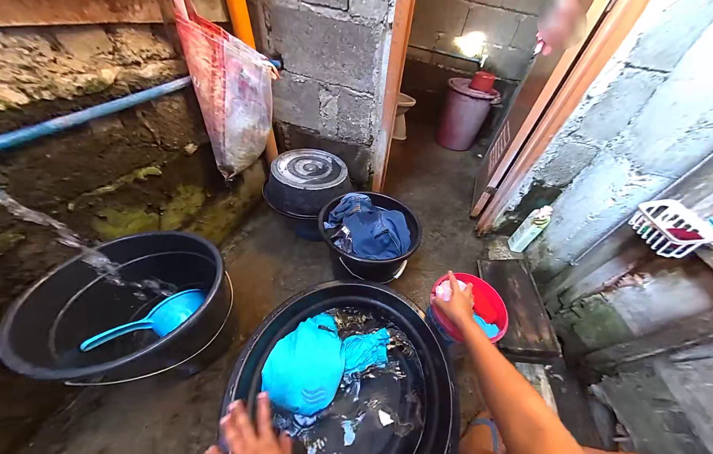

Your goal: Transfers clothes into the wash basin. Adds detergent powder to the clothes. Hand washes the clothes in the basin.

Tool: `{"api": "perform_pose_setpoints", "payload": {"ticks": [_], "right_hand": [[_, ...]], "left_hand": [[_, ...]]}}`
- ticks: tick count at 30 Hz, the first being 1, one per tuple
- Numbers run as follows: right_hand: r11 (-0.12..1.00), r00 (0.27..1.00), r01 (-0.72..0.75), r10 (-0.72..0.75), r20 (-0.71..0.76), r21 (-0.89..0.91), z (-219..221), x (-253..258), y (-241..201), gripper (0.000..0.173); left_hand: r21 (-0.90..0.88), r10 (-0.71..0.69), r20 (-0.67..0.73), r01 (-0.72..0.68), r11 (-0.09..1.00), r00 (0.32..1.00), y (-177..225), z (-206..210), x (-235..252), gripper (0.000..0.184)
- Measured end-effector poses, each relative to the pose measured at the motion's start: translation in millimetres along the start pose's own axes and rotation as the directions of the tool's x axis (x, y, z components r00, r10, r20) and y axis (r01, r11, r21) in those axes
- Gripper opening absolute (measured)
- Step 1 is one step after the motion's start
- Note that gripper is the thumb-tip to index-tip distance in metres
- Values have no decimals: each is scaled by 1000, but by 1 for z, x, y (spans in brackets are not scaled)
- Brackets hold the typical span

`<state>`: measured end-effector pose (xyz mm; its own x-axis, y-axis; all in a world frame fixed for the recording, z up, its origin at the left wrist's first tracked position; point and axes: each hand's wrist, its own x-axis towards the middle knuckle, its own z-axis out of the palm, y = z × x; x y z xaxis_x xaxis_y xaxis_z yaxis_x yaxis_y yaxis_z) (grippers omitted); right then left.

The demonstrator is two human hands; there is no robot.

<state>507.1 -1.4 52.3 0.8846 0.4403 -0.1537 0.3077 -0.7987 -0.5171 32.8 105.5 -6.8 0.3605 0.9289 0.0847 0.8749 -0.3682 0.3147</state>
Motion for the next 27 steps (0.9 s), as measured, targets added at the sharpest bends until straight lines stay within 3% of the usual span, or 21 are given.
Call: {"api": "perform_pose_setpoints", "payload": {"ticks": [2,4,6,8,10,12,14,15,16,18,20,23,27], "right_hand": [[999,995,5,-1,99,-42,2,11,29,58],[999,998,-22,24,50,-33,-6,4,26,39],[997,997,23,-17,-78,78,-20,-8,13,32],[968,977,172,-144,-157,182,-29,-28,-7,29],[907,945,321,-290,-148,272,-28,-55,-30,30],[813,895,416,-446,-25,407,-11,-81,-48,33],[732,773,458,-608,180,505,11,-90,-56,48],[739,743,453,-622,246,499,17,-89,-57,58],[776,771,444,-586,251,448,19,-82,-55,64],[889,902,373,-415,121,267,18,-51,-34,65],[985,989,144,-142,-34,91,10,-12,4,71],[982,981,-191,191,-31,19,-10,26,64,86],[956,956,-292,291,-29,-24,-20,47,97,68]], "left_hand": [[-25,290,46,-289,957,956,14,15,-1,84],[-38,332,204,-331,943,921,33,42,1,85],[8,294,343,-316,949,892,46,72,13,89],[50,250,384,-290,956,889,50,96,31,94],[72,208,406,-258,963,890,58,108,49,94],[94,169,443,-233,968,880,68,110,64,92],[98,138,488,-211,973,862,78,104,79,88],[96,127,511,-203,975,850,81,101,86,85],[103,116,536,-201,974,836,81,98,92,81],[134,87,594,-206,969,799,78,95,103,69],[154,70,641,-216,964,764,71,94,112,64],[78,121,632,-218,973,765,57,97,120,62],[-45,194,516,-200,979,834,55,92,113,62]]}}
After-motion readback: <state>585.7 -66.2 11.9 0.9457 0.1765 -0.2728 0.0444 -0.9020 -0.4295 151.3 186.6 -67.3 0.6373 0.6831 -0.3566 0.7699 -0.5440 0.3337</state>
